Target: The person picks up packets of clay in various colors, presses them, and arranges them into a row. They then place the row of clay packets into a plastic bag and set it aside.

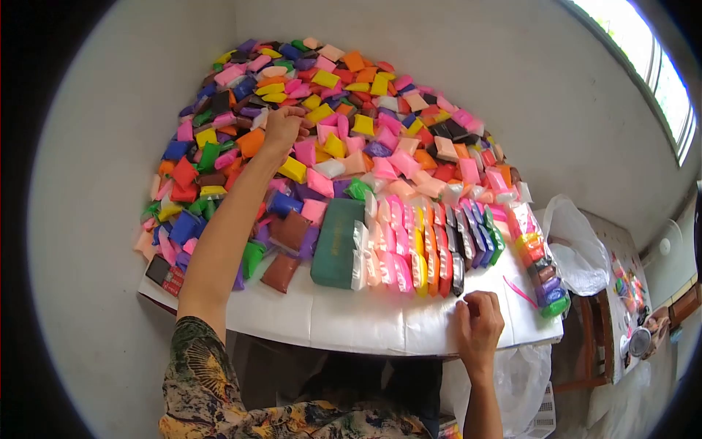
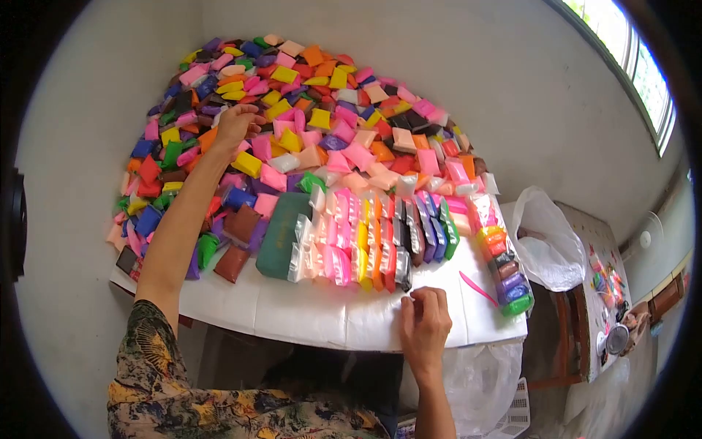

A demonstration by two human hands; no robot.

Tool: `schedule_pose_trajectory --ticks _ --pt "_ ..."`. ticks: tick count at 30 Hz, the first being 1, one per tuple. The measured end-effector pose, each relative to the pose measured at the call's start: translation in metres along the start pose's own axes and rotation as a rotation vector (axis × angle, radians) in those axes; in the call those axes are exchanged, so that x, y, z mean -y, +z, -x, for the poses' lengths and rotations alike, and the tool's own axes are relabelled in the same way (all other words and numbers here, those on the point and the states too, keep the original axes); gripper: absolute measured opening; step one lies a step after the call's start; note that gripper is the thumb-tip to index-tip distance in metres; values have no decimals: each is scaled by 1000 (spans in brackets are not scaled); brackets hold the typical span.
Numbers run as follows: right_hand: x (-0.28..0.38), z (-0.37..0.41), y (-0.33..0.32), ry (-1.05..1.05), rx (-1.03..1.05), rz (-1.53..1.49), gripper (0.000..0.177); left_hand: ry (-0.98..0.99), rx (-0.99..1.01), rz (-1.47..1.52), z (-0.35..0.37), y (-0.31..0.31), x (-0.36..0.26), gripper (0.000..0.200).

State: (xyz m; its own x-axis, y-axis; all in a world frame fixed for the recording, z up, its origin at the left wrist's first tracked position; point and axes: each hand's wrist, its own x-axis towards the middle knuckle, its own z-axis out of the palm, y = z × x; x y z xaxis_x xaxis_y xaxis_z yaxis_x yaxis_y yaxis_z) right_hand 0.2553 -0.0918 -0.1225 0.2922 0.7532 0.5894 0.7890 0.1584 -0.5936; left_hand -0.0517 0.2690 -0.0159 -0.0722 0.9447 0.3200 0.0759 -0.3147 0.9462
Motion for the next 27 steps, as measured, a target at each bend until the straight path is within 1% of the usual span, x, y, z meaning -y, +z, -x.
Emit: schedule_pose_trajectory --ticks 1,4,7,8,11,14,17,20,23,24,27 --pt "0 0 0 3 -6 -2 11 10 -60 8 -8 -6 2 21" --pt "2 1 2 15 -20 -9 11 65 -262 157 -28 -30 8 21" --pt "4 1 1 13 -9 25 11 119 -394 137 -46 -55 16 25" --pt "5 1 0 10 -2 37 11 105 -406 148 -48 -58 18 23" --pt "5 1 1 -17 -3 52 12 68 -356 121 -46 -54 26 23" --pt "6 1 1 -21 -5 58 11 132 -333 70 -48 -43 39 23" --pt "4 2 2 -20 -6 62 11 173 -415 -158 -52 -40 52 23" --pt "4 1 2 -15 -1 62 11 381 -276 -643 -55 -41 61 24" --pt "4 2 2 -23 5 81 10 359 33 -820 -52 -38 61 22" --pt "5 2 2 -33 5 88 10 380 64 -845 -49 -35 60 19" --pt "4 2 3 -22 0 91 10 479 38 -837 -46 -35 66 19"
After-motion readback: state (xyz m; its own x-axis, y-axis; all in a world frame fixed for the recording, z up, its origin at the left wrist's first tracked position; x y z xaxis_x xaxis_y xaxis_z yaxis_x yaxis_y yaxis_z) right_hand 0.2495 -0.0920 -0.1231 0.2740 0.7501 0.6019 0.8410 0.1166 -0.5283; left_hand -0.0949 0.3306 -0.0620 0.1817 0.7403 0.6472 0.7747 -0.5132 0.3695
